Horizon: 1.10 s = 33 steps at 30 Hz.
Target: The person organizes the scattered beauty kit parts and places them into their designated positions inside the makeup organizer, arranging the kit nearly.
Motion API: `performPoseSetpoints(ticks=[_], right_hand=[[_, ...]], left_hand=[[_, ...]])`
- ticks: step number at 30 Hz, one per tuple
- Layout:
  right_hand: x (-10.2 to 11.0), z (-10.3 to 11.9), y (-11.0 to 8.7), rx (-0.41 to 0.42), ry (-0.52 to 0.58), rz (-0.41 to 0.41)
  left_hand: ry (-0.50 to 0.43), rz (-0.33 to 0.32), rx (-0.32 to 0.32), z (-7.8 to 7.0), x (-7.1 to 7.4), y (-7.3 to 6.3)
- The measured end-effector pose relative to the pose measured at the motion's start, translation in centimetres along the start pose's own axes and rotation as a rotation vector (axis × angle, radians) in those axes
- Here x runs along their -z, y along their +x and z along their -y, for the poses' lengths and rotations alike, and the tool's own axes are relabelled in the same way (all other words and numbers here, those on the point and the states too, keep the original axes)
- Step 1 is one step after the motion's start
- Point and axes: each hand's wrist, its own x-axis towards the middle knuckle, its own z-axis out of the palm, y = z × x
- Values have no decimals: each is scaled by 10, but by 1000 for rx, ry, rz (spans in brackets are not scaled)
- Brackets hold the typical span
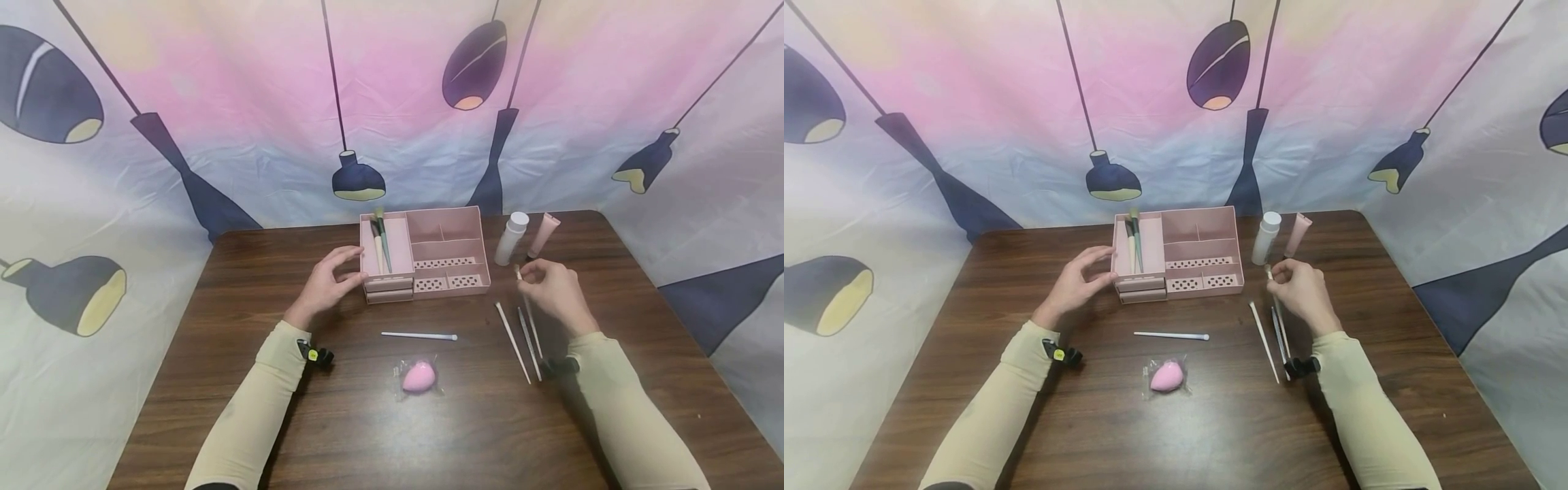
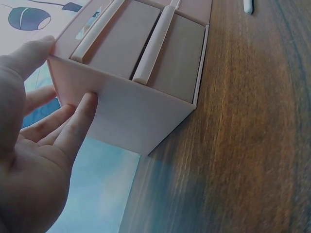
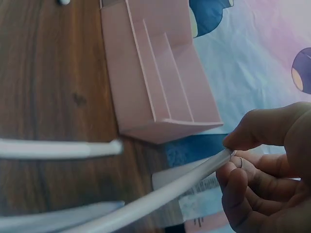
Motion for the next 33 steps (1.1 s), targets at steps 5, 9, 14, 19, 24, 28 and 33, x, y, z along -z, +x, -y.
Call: performPoseSetpoints(ticks=[5, 9, 14, 19, 24, 28, 33], right_hand=[[-5, 11, 7, 32, 44, -44], [-9, 21, 13, 50, 95, -57], [-16, 34, 22, 45, 147, -55], [-18, 50, 28, 56, 192, -59], [-18, 66, 34, 81, 226, -54], [-19, 77, 39, 105, 232, -39], [-22, 89, 46, 122, 258, -25]], left_hand=[[12, 6, -2, 1, 0, 0], [12, 6, 1, 2, 1, 0], [2, 8, 21, 5, 1, 0], [-2, 9, 30, 6, 1, 1], [7, 3, 29, 5, 1, 0], [10, 5, 33, 5, 1, 0], [11, 11, 40, 4, 1, 0]])
